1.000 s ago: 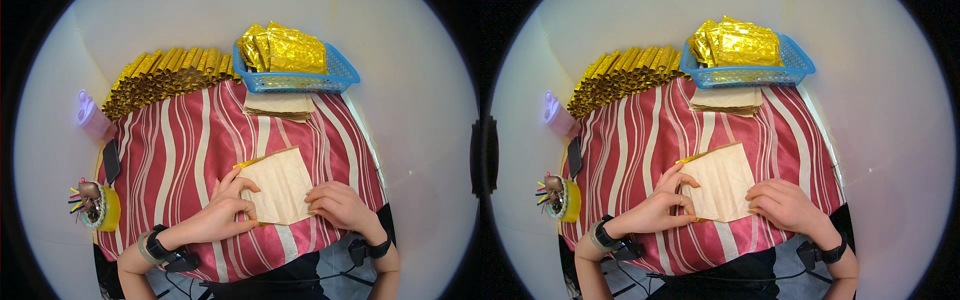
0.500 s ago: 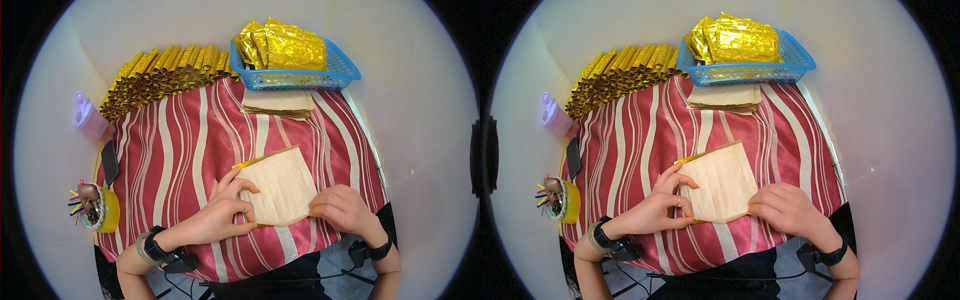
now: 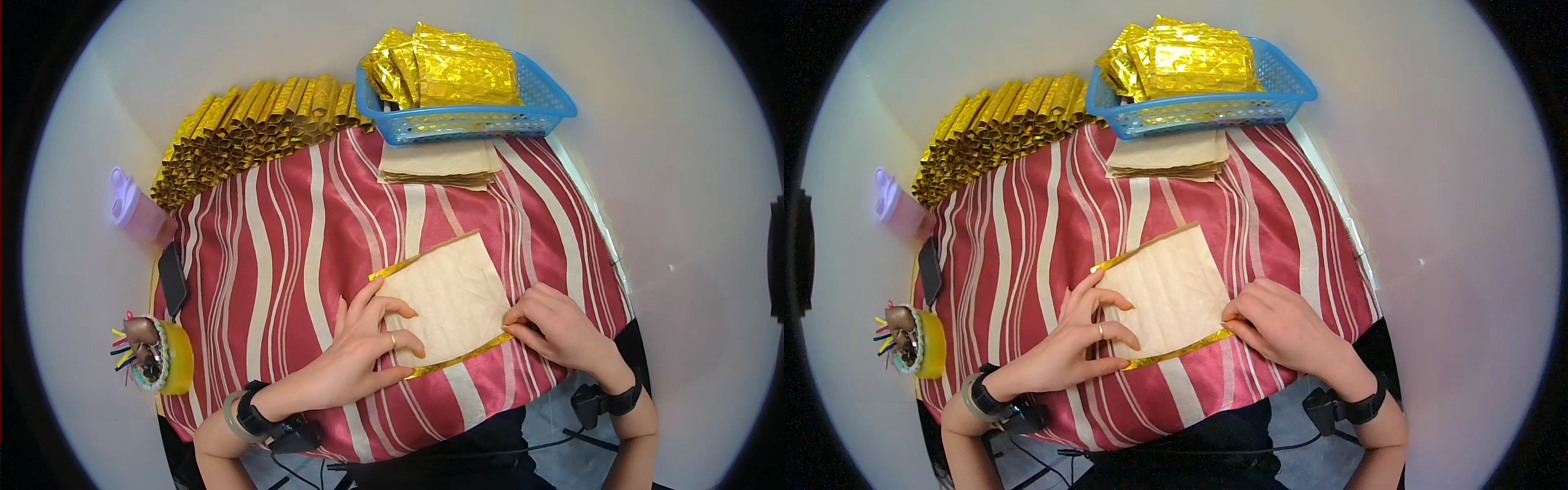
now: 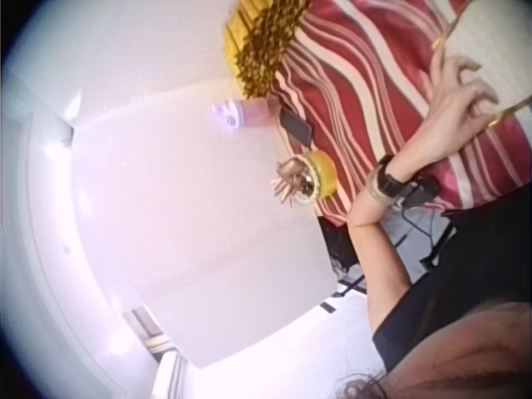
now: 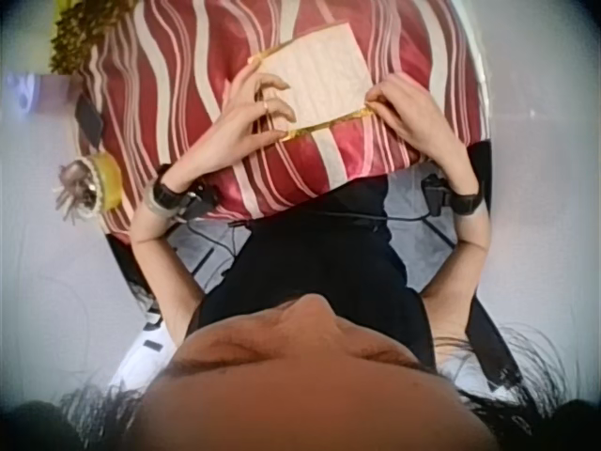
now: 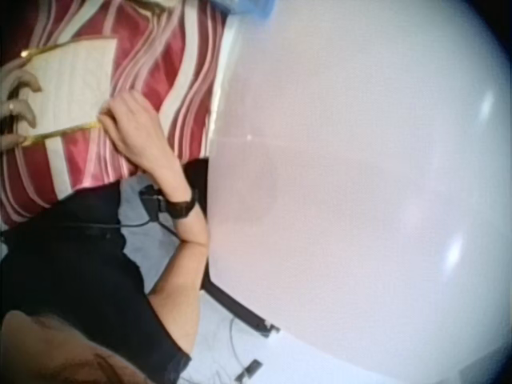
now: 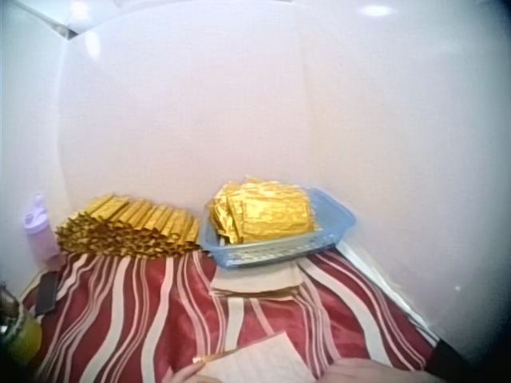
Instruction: Folding gold-colored paper strips into packets or smaller rectangles.
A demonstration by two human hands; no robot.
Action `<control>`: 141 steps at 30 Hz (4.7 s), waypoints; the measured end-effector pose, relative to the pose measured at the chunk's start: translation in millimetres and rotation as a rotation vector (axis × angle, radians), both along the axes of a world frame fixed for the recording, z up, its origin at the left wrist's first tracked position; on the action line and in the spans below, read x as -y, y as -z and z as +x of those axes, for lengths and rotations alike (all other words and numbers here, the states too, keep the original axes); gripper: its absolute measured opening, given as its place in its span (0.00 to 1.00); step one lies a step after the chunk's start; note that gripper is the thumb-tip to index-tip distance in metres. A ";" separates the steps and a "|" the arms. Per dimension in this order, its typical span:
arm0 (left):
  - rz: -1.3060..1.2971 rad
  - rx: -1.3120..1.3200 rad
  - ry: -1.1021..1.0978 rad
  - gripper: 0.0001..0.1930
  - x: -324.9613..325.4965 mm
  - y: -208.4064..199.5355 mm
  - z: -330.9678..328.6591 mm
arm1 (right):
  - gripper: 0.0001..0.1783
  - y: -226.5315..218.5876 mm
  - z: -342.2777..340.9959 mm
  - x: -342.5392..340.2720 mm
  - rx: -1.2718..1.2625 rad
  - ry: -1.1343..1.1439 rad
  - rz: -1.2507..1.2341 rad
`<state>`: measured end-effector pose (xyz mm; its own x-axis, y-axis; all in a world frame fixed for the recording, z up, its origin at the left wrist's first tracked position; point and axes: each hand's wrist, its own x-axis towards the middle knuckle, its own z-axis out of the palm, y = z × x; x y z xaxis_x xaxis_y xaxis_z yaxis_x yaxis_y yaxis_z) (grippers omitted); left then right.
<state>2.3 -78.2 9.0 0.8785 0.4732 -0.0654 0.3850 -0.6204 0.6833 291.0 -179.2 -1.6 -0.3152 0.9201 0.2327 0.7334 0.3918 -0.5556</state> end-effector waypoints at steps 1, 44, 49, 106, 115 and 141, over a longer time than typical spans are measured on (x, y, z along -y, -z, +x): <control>0.010 0.008 0.009 0.14 0.2 0.1 -1.5 | 0.08 -1.1 -0.1 1.1 -0.016 -0.007 0.008; 0.359 0.305 -0.093 0.21 -63.3 16.3 5.9 | 0.23 5.2 -0.8 -111.1 -0.030 0.220 0.062; 0.375 0.347 -0.059 0.24 -75.9 28.4 0.8 | 0.13 14.1 5.7 -93.2 -0.465 0.176 -0.121; 0.641 0.353 0.171 0.11 -32.5 12.5 -6.4 | 0.15 6.8 -26.6 -11.4 0.125 0.001 0.389; 0.637 0.347 0.046 0.16 -25.4 18.1 -2.1 | 0.17 8.1 -29.5 -16.0 0.080 0.121 0.451; 0.501 0.348 -0.037 0.10 -20.9 17.9 -9.0 | 0.09 7.6 -23.6 -22.4 0.034 0.060 0.343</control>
